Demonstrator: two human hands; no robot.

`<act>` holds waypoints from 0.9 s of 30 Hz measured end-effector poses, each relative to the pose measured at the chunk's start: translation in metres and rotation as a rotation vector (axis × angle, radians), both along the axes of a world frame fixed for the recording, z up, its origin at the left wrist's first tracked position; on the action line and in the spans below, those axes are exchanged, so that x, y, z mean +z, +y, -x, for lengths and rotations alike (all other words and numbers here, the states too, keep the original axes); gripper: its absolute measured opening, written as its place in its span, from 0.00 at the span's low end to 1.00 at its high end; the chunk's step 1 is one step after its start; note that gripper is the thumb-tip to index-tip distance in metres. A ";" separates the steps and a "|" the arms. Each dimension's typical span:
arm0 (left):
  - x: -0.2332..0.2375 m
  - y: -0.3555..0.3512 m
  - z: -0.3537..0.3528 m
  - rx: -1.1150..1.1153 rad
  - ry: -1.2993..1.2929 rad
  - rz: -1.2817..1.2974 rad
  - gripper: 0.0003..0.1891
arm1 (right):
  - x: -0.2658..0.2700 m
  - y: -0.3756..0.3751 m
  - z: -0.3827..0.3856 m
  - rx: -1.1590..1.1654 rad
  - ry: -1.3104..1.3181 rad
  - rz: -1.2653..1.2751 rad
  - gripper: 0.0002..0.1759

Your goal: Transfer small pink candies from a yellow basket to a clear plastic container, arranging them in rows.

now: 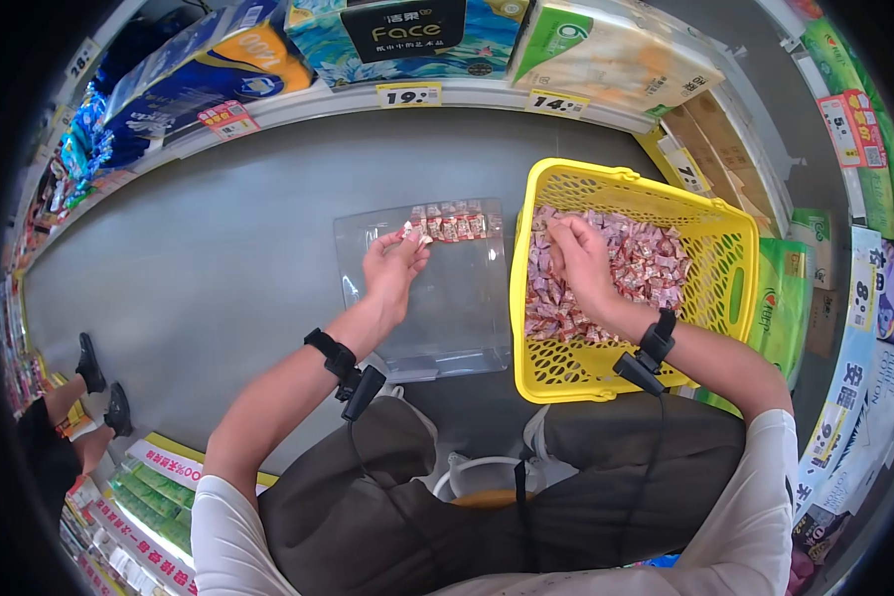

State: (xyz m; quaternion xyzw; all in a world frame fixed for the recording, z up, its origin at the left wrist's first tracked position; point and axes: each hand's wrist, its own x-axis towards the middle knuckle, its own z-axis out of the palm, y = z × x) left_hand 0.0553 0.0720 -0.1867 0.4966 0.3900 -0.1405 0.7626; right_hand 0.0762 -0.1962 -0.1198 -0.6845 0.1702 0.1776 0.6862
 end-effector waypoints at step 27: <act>-0.091 0.013 0.008 -0.235 0.117 -0.564 0.26 | -0.063 -0.042 0.018 0.223 0.391 0.203 0.14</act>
